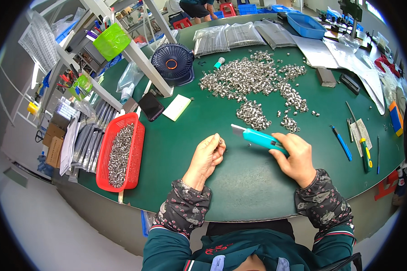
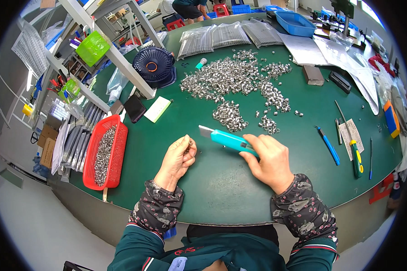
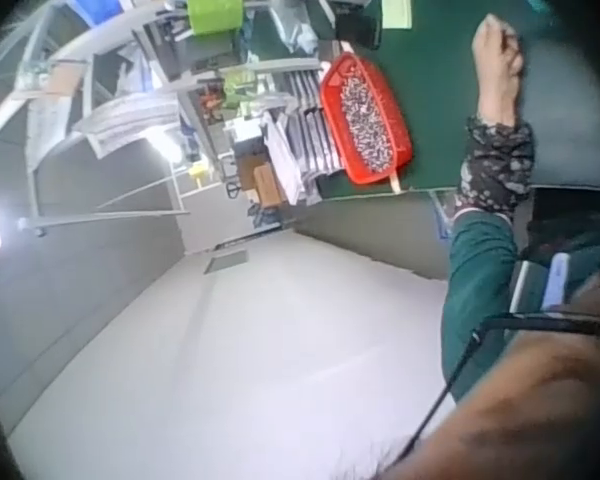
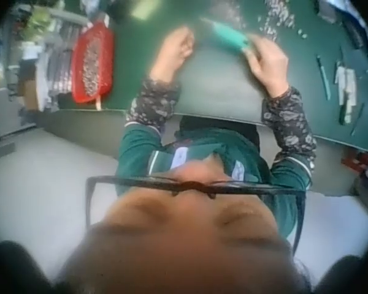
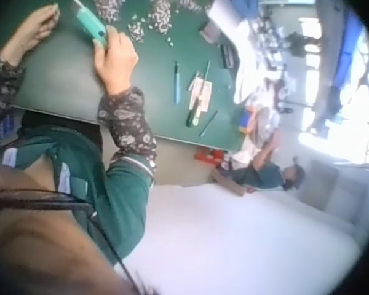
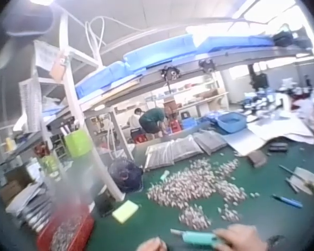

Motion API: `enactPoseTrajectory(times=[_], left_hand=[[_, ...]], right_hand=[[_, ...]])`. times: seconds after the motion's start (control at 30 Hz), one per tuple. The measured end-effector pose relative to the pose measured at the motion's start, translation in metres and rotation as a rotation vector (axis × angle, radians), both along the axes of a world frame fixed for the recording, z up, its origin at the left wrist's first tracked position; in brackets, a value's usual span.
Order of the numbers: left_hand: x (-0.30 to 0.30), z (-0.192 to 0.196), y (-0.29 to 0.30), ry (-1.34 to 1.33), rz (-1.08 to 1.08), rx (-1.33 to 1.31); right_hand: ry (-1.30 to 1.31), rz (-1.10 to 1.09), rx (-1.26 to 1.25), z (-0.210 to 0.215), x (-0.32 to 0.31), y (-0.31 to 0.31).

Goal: Trimming small metal parts using a utility knife at a workshop station.

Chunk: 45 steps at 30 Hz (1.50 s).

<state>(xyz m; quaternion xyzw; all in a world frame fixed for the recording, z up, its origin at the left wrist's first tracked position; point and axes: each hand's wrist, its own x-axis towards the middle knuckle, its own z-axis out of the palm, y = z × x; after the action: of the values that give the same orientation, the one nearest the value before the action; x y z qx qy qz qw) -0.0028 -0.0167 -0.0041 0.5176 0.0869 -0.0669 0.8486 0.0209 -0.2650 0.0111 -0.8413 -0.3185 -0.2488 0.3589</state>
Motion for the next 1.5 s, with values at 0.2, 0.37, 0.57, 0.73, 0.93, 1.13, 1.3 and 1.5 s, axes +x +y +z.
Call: enactPoseTrajectory(times=[0.2,0.37,0.57,0.73,0.93,1.13,1.3,1.5], left_hand=[[0.0021,-0.0003,0.0053,-0.064,0.058,-0.017],[0.0040,-0.0021,0.0073,-0.108,0.094,-0.066],[0.0030,-0.0001,0.0066,-0.113,0.056,-0.097],[0.0031,-0.0045,0.0066,-0.113,0.018,-0.068],[0.0028,0.0000,0.0063,-0.110,-0.004,-0.123],[0.0040,-0.0060,0.0066,-0.117,-0.011,-0.150],[0.0029,-0.0066,0.0045,-0.110,-0.027,-0.094],[-0.0002,-0.0009,-0.0019,-0.108,-0.016,0.104]], right_hand=[[0.029,0.050,-0.328,-0.0002,-0.0045,-0.0003],[0.065,0.028,-0.115,0.0043,-0.0069,-0.0003],[0.103,0.057,-0.113,0.0036,-0.0072,0.0010],[0.125,0.048,-0.089,0.0026,-0.0066,0.0011],[0.125,0.067,-0.091,0.0016,-0.0056,0.0015],[0.178,0.090,-0.067,0.0001,-0.0054,0.0014],[0.250,0.129,-0.053,-0.0032,-0.0048,0.0026],[0.287,0.153,-0.080,-0.0028,-0.0041,0.0012]])
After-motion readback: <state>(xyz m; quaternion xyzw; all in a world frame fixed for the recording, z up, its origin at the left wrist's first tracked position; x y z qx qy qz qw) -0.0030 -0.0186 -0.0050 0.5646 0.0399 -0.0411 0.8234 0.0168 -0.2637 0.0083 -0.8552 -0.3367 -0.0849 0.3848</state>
